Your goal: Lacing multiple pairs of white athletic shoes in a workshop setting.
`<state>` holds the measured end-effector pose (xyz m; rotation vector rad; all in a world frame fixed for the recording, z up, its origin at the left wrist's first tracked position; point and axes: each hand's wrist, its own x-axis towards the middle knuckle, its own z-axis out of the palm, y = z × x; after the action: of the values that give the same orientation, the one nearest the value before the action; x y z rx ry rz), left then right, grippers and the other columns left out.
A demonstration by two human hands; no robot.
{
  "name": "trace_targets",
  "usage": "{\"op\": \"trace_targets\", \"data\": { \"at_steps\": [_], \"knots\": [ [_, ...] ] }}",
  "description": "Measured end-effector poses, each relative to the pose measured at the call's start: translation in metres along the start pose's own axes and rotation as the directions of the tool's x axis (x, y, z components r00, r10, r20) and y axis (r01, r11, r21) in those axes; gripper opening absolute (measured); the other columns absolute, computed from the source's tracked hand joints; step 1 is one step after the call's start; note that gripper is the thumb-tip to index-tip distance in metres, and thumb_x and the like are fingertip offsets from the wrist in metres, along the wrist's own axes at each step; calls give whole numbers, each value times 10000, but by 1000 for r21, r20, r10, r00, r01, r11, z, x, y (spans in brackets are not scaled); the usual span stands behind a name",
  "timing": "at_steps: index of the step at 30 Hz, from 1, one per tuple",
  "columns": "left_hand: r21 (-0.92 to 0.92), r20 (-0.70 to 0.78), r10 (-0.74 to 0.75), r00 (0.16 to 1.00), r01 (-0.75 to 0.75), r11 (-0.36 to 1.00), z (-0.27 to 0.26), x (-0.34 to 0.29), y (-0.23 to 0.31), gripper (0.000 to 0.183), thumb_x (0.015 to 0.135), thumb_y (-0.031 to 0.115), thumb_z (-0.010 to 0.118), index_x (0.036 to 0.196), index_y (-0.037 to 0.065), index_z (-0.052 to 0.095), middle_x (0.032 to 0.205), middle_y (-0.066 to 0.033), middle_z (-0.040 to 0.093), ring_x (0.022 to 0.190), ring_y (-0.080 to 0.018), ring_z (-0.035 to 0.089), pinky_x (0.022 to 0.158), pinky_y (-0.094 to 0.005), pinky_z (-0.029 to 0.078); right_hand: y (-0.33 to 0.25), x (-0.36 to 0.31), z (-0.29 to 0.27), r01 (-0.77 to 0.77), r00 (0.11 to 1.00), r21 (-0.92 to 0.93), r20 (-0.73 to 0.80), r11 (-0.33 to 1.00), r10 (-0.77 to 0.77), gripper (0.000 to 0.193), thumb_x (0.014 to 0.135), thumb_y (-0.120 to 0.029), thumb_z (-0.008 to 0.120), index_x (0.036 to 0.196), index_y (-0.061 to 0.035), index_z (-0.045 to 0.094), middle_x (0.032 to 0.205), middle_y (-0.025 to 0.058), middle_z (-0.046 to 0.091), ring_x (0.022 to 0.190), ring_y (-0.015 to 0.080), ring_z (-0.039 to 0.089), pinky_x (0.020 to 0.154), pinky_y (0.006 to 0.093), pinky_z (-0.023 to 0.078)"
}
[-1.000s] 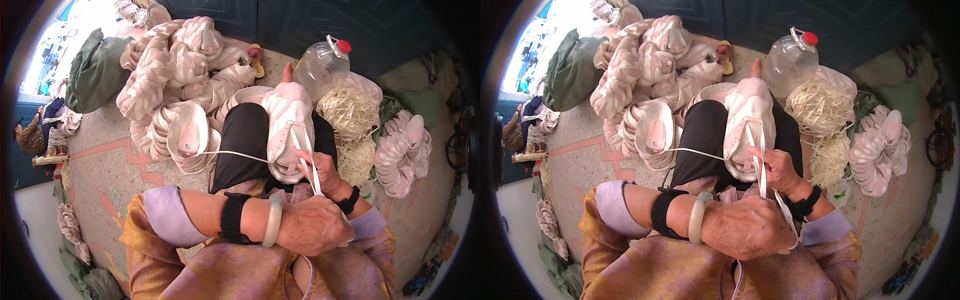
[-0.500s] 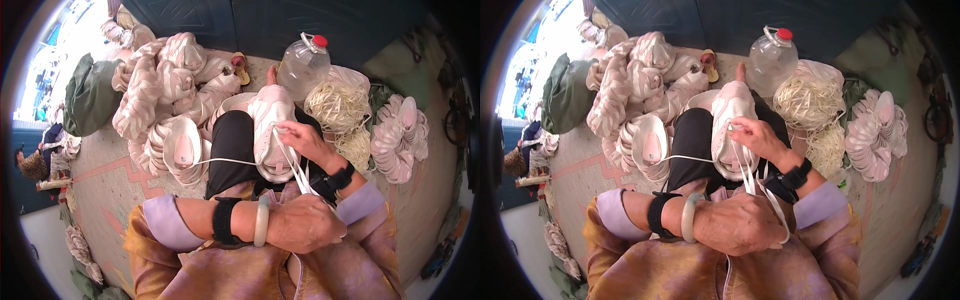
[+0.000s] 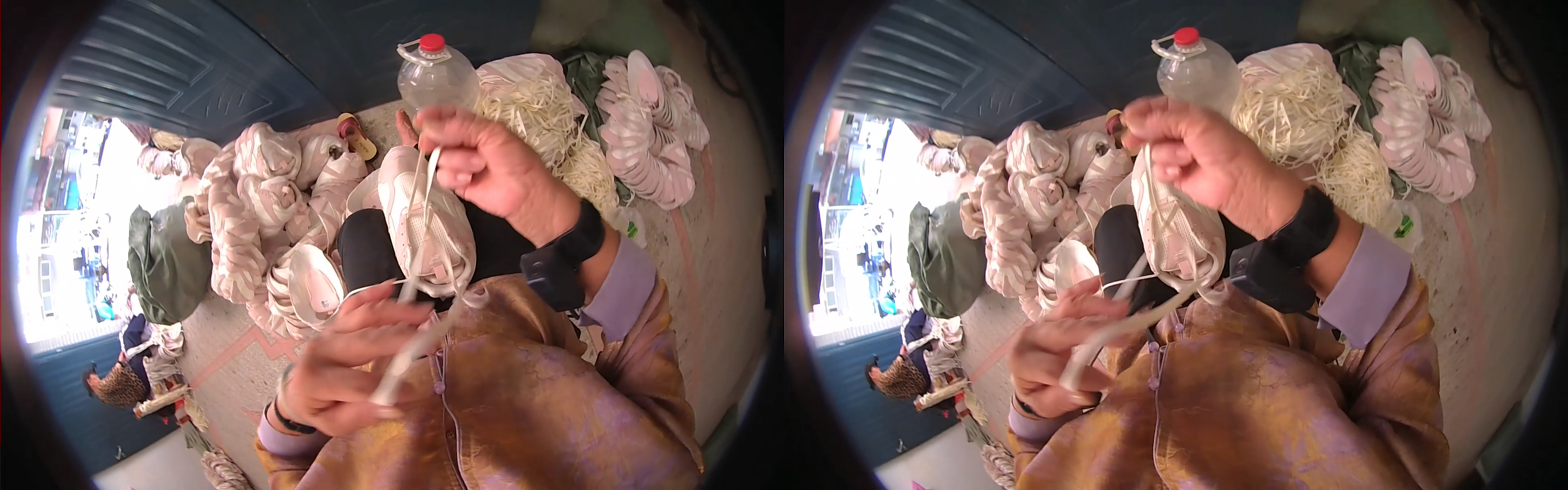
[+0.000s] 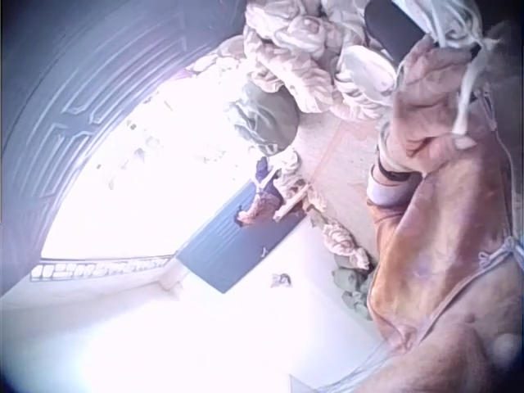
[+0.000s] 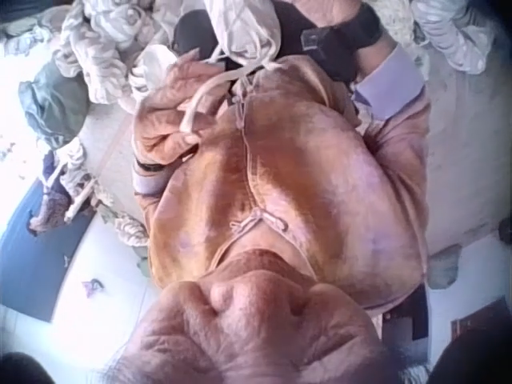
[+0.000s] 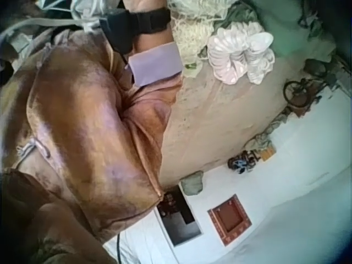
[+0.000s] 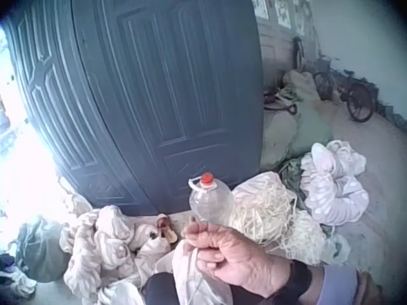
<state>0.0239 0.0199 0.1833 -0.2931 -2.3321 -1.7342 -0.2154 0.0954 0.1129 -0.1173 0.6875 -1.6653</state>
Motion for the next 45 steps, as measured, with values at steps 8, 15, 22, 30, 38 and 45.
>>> {"op": "trace_targets", "data": {
  "at_steps": [8, 15, 22, 30, 38, 45],
  "knots": [
    [-249, -587, -315, 746, 204, 947, -58, -95, -25, 289, 874, 225, 560, 640, 70, 489, 584, -46, 500, 596, -187, 496, 860, -441, 420, -97, -62, -51, 222, 956, -623, 291, 750, -41, 357, 814, -218, 640, 1083, 2, 557, 586, -37, 499, 399, -10, 338, 371, 141, 280],
    [-447, -827, -533, 181, 365, 817, -112, -184, -115, 229, 914, 235, 510, 806, 36, 542, 636, -40, 542, 582, -128, 565, 556, -278, 504, -116, -132, -163, -380, 877, -859, -452, 343, -161, 300, 724, -180, 699, 965, -42, 589, 580, -17, 535, 457, 49, 496, 370, 190, 335],
    [42, -654, -670, 351, 901, 431, -62, -140, -192, 228, 821, 173, 595, 986, 16, 573, 659, -95, 598, 542, -196, 590, 497, -291, 452, 11, -60, -180, 0, 962, -948, 86, -317, -259, 238, 697, -144, 643, 896, -20, 602, 843, 158, 606, 773, 352, 579, 680, 406, 467],
    [658, -311, -414, 855, 508, 555, 3, -26, -195, 373, 718, 67, 574, 1086, 64, 514, 908, -179, 626, 758, -378, 611, 675, -454, 490, 88, 10, -120, 273, 914, -913, 344, -302, -213, 238, 706, -39, 542, 944, -32, 524, 856, 152, 571, 805, 343, 598, 683, 408, 498],
    [778, -375, -471, 799, 547, 309, 6, -29, -179, 169, 785, 105, 517, 954, 97, 532, 737, -141, 599, 665, -371, 589, 558, -471, 451, 57, -22, -126, 357, 797, -713, 569, -604, -200, 133, 727, -62, 556, 844, -74, 494, 697, 64, 484, 599, 221, 581, 517, 333, 479],
    [838, -386, -527, 757, 526, 143, -20, -79, -179, 44, 808, 113, 487, 837, 91, 513, 721, -127, 604, 636, -334, 609, 541, -450, 471, 42, -41, -136, 286, 782, -585, 600, -759, -168, 103, 790, -96, 500, 884, -78, 539, 683, 47, 461, 565, 188, 561, 498, 316, 468]
  ]
}}
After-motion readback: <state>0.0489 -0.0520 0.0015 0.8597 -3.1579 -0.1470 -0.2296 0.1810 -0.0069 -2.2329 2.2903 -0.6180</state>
